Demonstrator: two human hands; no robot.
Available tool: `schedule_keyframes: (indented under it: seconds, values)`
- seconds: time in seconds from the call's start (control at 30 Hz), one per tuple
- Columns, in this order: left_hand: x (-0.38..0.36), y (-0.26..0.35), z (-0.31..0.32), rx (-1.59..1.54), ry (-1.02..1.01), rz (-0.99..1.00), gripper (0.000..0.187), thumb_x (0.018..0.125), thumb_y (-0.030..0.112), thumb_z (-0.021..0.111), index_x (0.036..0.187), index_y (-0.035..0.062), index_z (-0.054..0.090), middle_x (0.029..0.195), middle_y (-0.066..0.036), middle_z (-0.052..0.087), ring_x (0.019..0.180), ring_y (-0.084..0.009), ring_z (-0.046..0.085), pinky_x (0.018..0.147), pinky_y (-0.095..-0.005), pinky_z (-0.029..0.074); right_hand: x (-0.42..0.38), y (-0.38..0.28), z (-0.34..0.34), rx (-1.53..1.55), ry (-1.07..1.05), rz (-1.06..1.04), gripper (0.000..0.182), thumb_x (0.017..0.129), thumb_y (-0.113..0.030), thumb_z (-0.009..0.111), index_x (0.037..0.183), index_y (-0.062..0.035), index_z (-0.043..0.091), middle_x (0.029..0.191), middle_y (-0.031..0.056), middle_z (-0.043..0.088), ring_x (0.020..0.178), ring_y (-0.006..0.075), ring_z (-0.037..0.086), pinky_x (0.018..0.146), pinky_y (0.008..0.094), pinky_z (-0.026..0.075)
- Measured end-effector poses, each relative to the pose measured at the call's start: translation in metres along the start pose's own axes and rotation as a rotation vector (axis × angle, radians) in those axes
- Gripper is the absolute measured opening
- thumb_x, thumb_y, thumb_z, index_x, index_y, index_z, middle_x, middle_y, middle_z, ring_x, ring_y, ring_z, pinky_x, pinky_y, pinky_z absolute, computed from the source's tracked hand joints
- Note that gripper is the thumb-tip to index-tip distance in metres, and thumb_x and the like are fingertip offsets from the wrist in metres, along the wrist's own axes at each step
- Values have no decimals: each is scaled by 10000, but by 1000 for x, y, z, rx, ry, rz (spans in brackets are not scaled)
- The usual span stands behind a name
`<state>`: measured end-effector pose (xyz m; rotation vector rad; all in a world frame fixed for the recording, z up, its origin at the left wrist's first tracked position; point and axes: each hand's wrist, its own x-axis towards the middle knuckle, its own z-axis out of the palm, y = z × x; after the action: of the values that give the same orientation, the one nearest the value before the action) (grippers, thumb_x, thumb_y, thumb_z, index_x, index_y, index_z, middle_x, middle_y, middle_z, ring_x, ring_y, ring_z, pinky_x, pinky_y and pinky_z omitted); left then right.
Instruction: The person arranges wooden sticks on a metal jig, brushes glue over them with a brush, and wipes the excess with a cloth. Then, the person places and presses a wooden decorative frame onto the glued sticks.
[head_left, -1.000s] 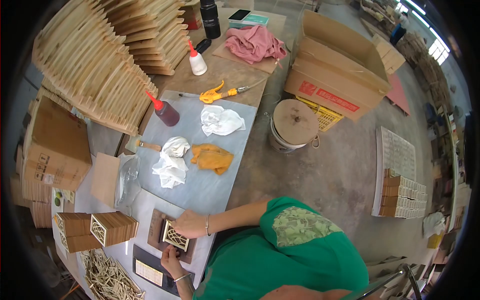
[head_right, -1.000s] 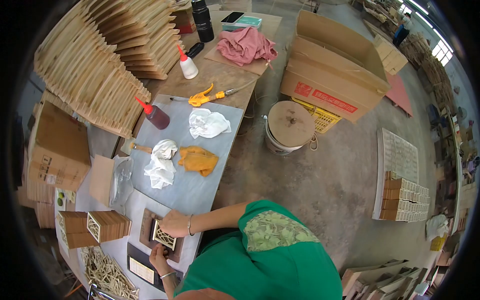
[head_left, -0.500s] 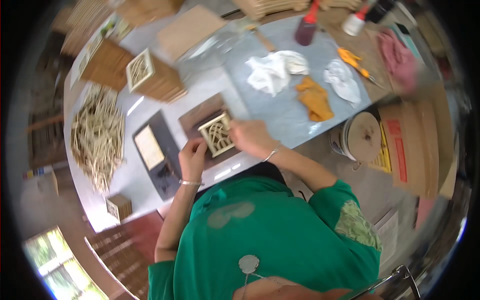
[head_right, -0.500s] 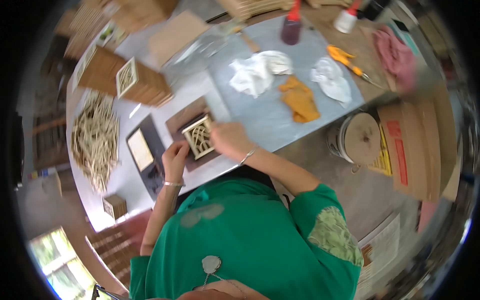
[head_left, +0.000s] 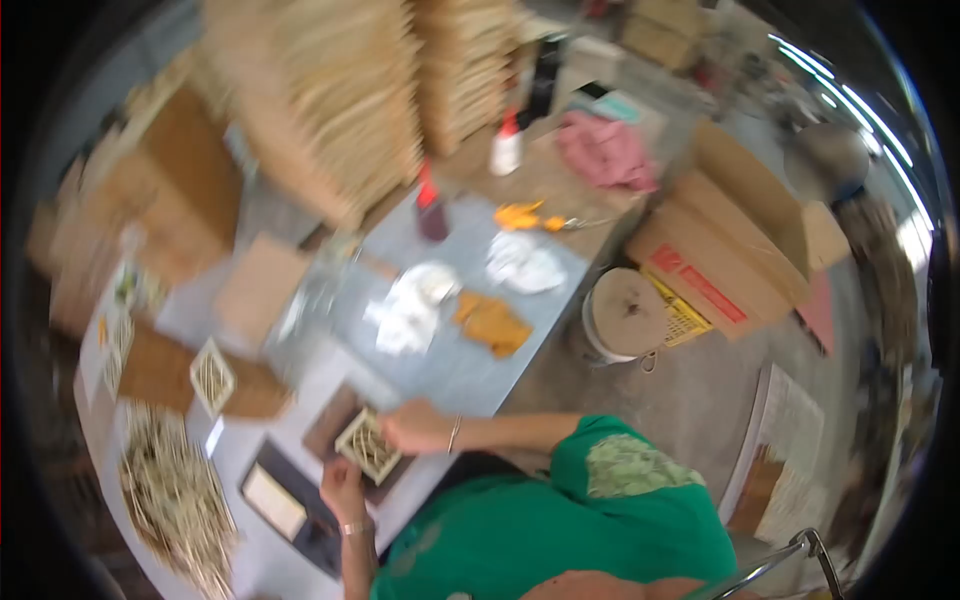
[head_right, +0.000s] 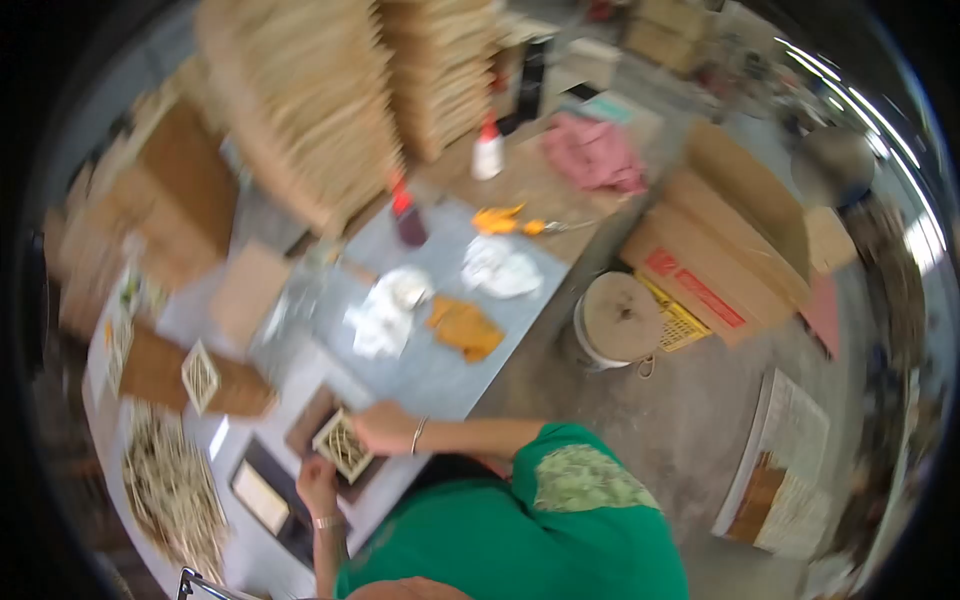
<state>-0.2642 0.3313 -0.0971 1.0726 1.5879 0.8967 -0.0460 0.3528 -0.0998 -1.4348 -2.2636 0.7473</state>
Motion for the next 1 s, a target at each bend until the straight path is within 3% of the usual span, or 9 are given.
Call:
schedule_keyframes:
  seconds: [0.2,0.27,0.3,0.37,0.4,0.43,0.5,0.8,1.0]
  values:
    - [24,-18,-8,-103,1,-41,50,821,49,653,806,67,609,550,18,499,396,-70,405,344,-222,293,10,-11,-6,28,99,118,219,823,-271,576,828,-58,626,697,195,648,677,399,653,607,512,510]
    - [19,-7,-10,-119,-60,-39,50,807,44,670,852,26,680,655,-55,566,579,-190,539,527,-314,446,11,-12,-14,55,78,121,216,815,-264,569,800,-57,630,701,194,650,697,397,655,620,514,512]
    - [27,-13,-14,-46,-96,-67,76,800,103,642,810,38,679,583,-11,508,548,-132,472,497,-278,392,11,-11,-15,55,92,112,219,811,-263,568,789,-55,629,699,195,649,701,396,656,618,512,512]
    - [24,-15,-12,-106,-42,-17,79,809,130,660,800,53,677,614,-21,528,541,-141,472,485,-302,391,11,-14,-17,62,116,92,220,794,-260,567,759,-52,628,699,183,650,699,384,655,606,499,508]
    - [34,-14,-22,-80,-178,-96,123,795,118,667,694,73,614,639,-27,549,528,-157,483,481,-311,394,11,-16,-19,75,99,102,217,765,-253,574,769,-51,651,727,188,662,723,379,664,627,494,518]
    - [52,-28,-35,-85,-172,-79,123,795,118,667,694,73,614,639,-27,549,528,-157,483,481,-311,394,11,-20,-23,91,79,112,222,736,-246,581,778,-49,674,755,193,673,746,374,673,648,489,528]
    - [86,-60,-53,-315,-423,-297,219,820,126,665,642,104,539,642,-20,550,521,-165,490,465,-329,383,14,-18,-17,105,95,95,219,731,-249,584,759,-52,676,756,186,674,746,371,670,637,484,524]
    - [41,-16,-71,-182,-271,-71,189,869,159,641,704,108,563,667,-9,535,555,-144,475,479,-309,359,14,-44,-22,155,105,-43,225,750,-262,589,694,-47,627,677,160,640,666,356,637,581,472,481]
    - [-37,9,-87,-154,-33,-21,177,906,184,624,751,111,581,685,-1,524,581,-128,465,490,-293,341,29,-79,-14,233,83,-174,272,768,-303,641,653,-58,611,636,141,624,616,314,627,559,442,458]
